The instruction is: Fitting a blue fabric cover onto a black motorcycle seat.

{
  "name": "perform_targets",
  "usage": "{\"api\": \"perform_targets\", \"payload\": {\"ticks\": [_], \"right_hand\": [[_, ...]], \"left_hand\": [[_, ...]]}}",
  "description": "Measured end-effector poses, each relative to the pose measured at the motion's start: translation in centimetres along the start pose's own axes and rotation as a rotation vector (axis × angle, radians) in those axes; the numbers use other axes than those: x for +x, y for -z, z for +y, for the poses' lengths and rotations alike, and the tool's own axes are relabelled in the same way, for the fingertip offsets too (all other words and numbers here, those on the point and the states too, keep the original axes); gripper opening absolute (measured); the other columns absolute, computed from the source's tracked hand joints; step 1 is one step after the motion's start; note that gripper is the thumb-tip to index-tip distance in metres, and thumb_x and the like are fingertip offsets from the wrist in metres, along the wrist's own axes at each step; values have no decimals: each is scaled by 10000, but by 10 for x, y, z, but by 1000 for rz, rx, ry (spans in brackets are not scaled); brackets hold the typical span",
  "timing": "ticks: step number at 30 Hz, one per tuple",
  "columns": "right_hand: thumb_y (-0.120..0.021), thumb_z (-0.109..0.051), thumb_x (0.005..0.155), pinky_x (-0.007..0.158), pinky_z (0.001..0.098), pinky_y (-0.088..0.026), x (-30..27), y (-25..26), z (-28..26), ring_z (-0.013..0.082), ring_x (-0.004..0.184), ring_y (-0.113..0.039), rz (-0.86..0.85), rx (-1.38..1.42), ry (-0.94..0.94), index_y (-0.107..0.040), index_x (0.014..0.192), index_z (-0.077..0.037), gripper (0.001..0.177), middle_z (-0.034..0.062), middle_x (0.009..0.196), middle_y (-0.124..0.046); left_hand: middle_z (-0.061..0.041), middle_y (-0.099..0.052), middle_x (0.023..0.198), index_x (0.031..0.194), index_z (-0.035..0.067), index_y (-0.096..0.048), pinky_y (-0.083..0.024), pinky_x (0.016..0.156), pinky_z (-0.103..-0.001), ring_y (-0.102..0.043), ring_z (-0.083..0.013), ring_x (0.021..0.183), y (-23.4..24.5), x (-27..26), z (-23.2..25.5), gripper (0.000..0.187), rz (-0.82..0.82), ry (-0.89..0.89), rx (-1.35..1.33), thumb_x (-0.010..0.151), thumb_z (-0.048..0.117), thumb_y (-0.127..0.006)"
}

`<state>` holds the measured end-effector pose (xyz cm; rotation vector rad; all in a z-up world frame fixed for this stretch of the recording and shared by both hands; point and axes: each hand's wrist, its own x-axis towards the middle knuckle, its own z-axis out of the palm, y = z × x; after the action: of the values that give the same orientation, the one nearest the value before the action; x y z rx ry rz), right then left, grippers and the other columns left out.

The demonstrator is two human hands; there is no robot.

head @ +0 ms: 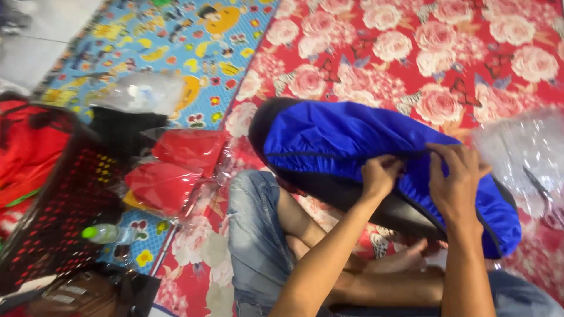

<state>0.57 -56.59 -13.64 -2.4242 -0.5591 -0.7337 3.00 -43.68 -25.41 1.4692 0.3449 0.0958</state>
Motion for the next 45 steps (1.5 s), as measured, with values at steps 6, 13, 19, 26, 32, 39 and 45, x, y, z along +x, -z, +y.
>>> {"api": "perform_targets", "payload": {"ticks": [6, 13, 19, 26, 32, 39, 45], "right_hand": [[-746, -72, 1025, 960, 469, -309, -24, 2, -10, 307, 973, -581, -85, -164, 90, -722, 1175, -168, 180, 49, 1064, -683], [-787, -292, 1010, 997, 462, -254, -50, -22, 12, 242, 957, -600, -181, -342, -1, -781, 1211, -234, 210, -24, 906, -662], [-751, -192, 994, 899, 456, -312, -49, -21, 12, 267, 825, -542, -25, -81, 160, -789, 1049, -183, 67, 43, 848, -585], [-745, -102, 941, 789, 422, -341, -60, -30, 2, 306, 892, -514, -23, -121, 119, -774, 998, -116, 66, 68, 1008, -565], [-701, -103, 856, 825, 424, -353, -69, -35, -24, 315, 989, -524, -53, -129, 136, -716, 1206, -100, 351, 106, 1174, -604], [-700, -123, 963, 872, 429, -389, -78, -64, -11, 277, 909, -608, -13, -174, 246, -768, 1045, -99, 110, 95, 1054, -673], [-674, -91, 1017, 841, 439, -458, -83, -68, -4, 336, 890, -621, -34, -157, 316, -767, 1071, -38, 120, 167, 1067, -654]], "left_hand": [[-187, -719, 935, 950, 24, -696, -504, 861, -476, -678, -403, 886, -4, -2, -29, 250, 256, -359, 294, 704, 57, -671], [-64, -739, 815, 871, 83, -719, -557, 708, -373, -630, -162, 736, 31, -21, 48, 109, 107, -37, -14, 807, 85, -630], [-235, -695, 936, 976, 42, -685, -410, 374, -211, -520, -150, 452, 39, -22, 38, 351, 335, 237, -427, 824, 324, -828], [-223, -781, 815, 801, 57, -570, -399, 326, -198, -589, -128, 352, 62, -56, 69, 388, 343, 218, -321, 791, 282, -886], [-239, -748, 910, 815, -34, -606, -683, 593, -358, -798, -327, 828, 88, -66, 42, 344, 304, 280, -354, 816, 170, -884], [-221, -758, 895, 913, -16, -683, -665, 558, -367, -784, -314, 728, 128, -66, 37, 297, 293, 361, -257, 843, 229, -836], [-46, -591, 940, 1114, 202, -570, -541, 776, -276, -585, -158, 918, 290, -26, 7, 442, 721, -221, 321, 763, 96, -816]]}}
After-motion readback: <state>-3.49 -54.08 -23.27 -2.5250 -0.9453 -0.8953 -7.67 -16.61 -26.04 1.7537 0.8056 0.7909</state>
